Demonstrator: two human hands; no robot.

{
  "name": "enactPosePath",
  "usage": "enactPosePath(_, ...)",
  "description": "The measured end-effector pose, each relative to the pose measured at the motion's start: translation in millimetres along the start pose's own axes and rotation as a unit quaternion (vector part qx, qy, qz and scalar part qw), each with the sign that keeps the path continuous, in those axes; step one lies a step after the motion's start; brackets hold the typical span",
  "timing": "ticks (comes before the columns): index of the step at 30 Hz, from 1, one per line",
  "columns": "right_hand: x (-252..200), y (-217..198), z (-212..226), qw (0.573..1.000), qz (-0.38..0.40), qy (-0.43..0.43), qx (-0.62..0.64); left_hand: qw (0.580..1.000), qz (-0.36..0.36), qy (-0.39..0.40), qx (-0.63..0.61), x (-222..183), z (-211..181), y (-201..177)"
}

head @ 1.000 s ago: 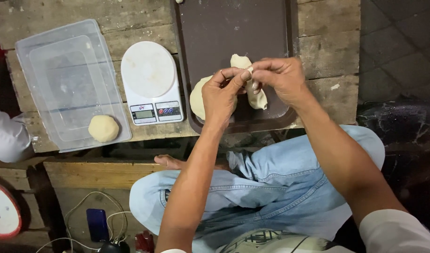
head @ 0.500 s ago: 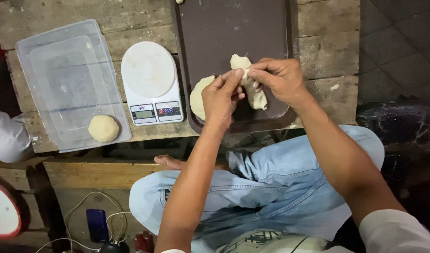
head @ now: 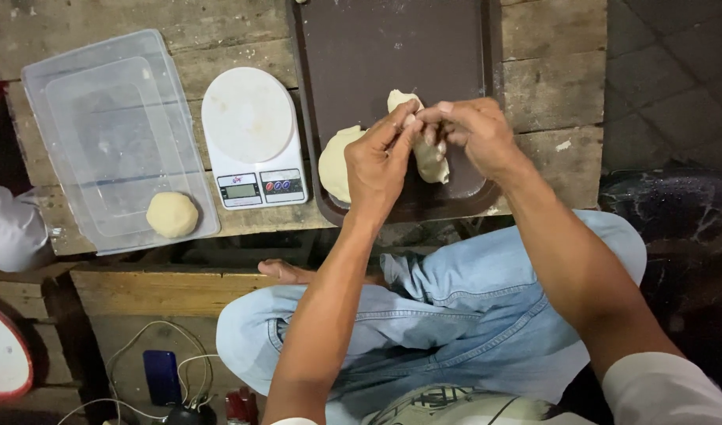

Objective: The person is pinching off small pieces of dough, rolling them into uniform balls between their palms, and arranging them in rows on a tray.

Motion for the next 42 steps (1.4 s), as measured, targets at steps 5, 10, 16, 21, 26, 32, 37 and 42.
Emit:
enactPosePath(5,-12,10,33,0.917,-0.007,-0.292,-0.271,0.988,0.031,-0.143,-0.05,-1,0,6)
enactPosePath(10,-22,32,39,0.842,-0.038,-0.339,-0.417,0.907,0.172,-0.252,-0.289,-38,36,61)
enactPosePath(16,-46,75,9,0.791,0.008,-0.369,-0.487,0.706,0.056,-0.331,-0.623,-48,61,66)
enactPosePath(21,-40,68,18,0.763,-0.075,-0.365,-0.529,0.709,0.057,-0.373,-0.595,-54,51,59)
enactPosePath(26,-58,97,-10,0.709,0.003,-0.42,-0.566,0.783,0.041,-0.264,-0.561,-32,36,36)
enactPosePath(32,-56,108,2,0.706,-0.004,-0.356,-0.612,0.707,0.096,-0.315,-0.626,-91,70,58)
enactPosePath(37,-55,81,30,0.711,-0.029,-0.394,-0.582,0.71,0.093,-0.289,-0.636,-88,72,82)
enactPosePath(42,-43,73,-4,0.626,-0.06,-0.358,-0.69,0.708,0.075,-0.308,-0.631,-75,100,91)
Point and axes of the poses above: each hand's wrist, its own x-axis towards the middle knuckle, its own y-axis out of the palm, z = x × y, the point moved 5 cm from there along x, towards the middle knuckle, and after that the axes turned 4 degrees about z, right-handed, at the moved point
